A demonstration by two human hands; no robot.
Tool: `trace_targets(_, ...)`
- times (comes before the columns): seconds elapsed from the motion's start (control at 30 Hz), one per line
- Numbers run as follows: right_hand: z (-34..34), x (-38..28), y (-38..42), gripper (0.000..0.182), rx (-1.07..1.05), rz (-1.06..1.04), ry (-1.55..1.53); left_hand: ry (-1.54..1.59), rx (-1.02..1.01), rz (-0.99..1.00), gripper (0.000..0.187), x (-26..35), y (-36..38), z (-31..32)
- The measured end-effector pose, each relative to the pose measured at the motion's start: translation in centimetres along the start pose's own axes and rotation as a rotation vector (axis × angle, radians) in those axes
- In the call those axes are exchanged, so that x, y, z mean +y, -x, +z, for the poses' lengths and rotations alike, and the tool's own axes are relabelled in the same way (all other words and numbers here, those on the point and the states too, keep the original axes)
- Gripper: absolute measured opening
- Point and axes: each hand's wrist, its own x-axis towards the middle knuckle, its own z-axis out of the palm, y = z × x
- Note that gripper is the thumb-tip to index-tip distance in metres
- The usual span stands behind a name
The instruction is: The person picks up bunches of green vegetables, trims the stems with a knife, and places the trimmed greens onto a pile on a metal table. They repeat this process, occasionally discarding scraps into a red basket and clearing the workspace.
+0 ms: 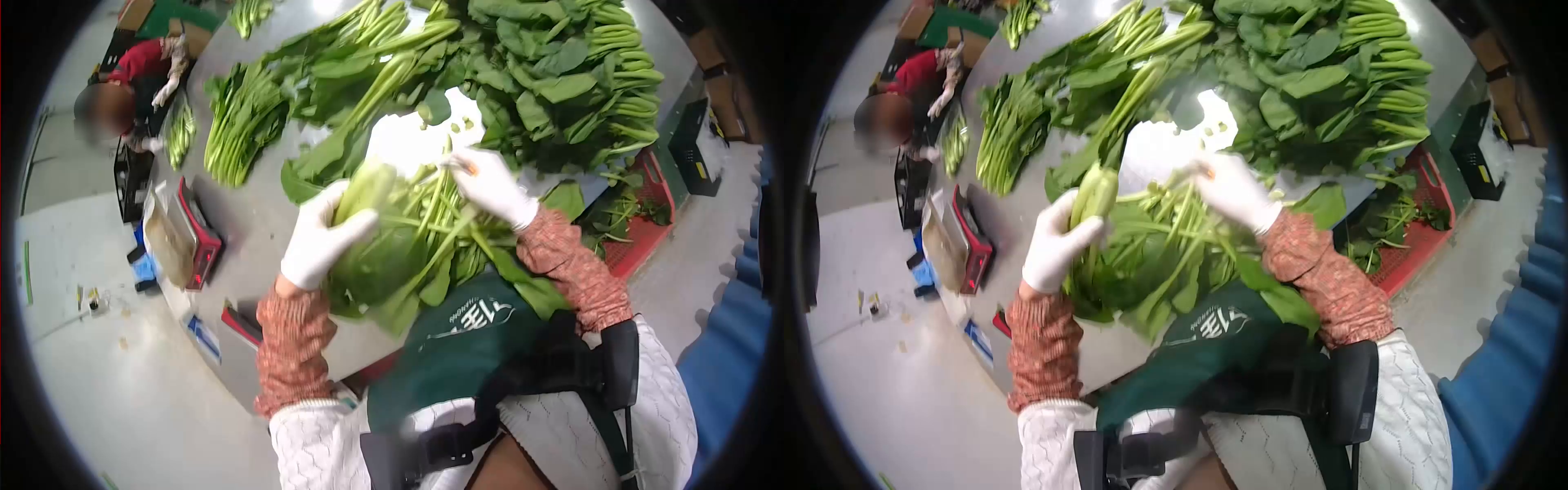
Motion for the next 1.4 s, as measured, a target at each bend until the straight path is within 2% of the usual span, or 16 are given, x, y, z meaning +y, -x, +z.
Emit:
trace_targets(0.1, -2.5, -5.6, -1.1, 0.028, -0.248, 0.225, -0.401, 0.096, -0.075, -0.054, 0.048, -1.7, 0.2, -0.4)
trace_targets(0.17, -3.5, -9.4, -1.3, 0.040, -0.443, 0.187, -0.596, 0.206, -0.142, -0.064, 0.049, -2.5, -0.1, -0.1)
trace_targets(0.23, -1.6, -8.6, -1.6, 0.046, -0.414, -0.143, -0.327, 0.245, -0.163, -0.091, 0.053, -2.4, -0.5, 0.2)
trace_targets(0.27, -1.2, -8.3, -1.5, 0.042, -0.447, -0.027, -0.438, 0.265, -0.168, -0.106, 0.056, -2.4, -0.6, 0.3)
trace_targets(0.4, -0.3, -8.6, -0.9, 0.027, -0.378, 0.190, -0.544, -0.745, 0.350, 0.431, 0.060, -2.6, 0.0, 1.1)
trace_targets(0.57, 1.1, -7.9, -0.6, 0.025, -0.448, 0.038, -0.569, -0.234, 0.416, 0.298, 0.031, -0.9, 0.8, 2.8)
trace_targets(0.67, 1.4, -7.6, -0.7, 0.030, -0.427, -0.205, -0.444, 0.371, 0.012, -0.025, 0.021, -2.6, 0.4, 1.3)
trace_targets(0.77, 0.2, -8.3, -0.8, 0.031, -0.439, -0.097, -0.602, 0.240, 0.064, -0.070, 0.022, -4.8, 0.8, -1.5)
trace_targets(0.8, -0.3, -8.4, -1.1, 0.032, -0.436, -0.029, -0.666, -0.057, 0.230, -0.034, 0.015, -7.0, 0.8, -2.5)
trace_targets(0.83, -0.5, -7.6, -1.0, 0.034, -0.413, 0.054, -0.715, -0.887, 0.437, 0.178, 0.010, -9.4, 1.1, -4.1)
trace_targets(0.9, -1.1, -8.1, -1.7, 0.035, -0.447, 0.218, -0.692, -1.427, 0.569, 0.213, 0.009, -8.7, 2.0, -5.1)
trace_targets(1.0, 0.6, -7.3, -2.3, 0.034, -0.423, 0.232, -0.779, -0.589, 0.560, -0.011, 0.009, -6.6, 2.6, -5.6)
trace_targets(1.07, 2.1, -7.5, -2.9, 0.032, -0.443, 0.162, -0.819, -0.631, 0.431, 0.448, 0.048, -2.3, 1.8, -3.1)
trace_targets(1.17, 3.4, -8.5, -3.9, 0.033, -0.482, 0.059, -0.628, -0.401, 0.264, 0.341, 0.071, -0.5, 0.9, 0.8)
trace_targets(1.3, 2.3, -6.7, -7.6, 0.029, -0.430, 0.128, -0.489, -0.539, 0.443, 0.289, 0.040, -3.7, -0.5, -1.1)
trace_targets(1.4, 1.4, -1.5, -14.5, 0.021, 0.066, 0.154, -0.104, -0.657, 0.580, 0.189, 0.024, -4.6, 0.3, -2.6)
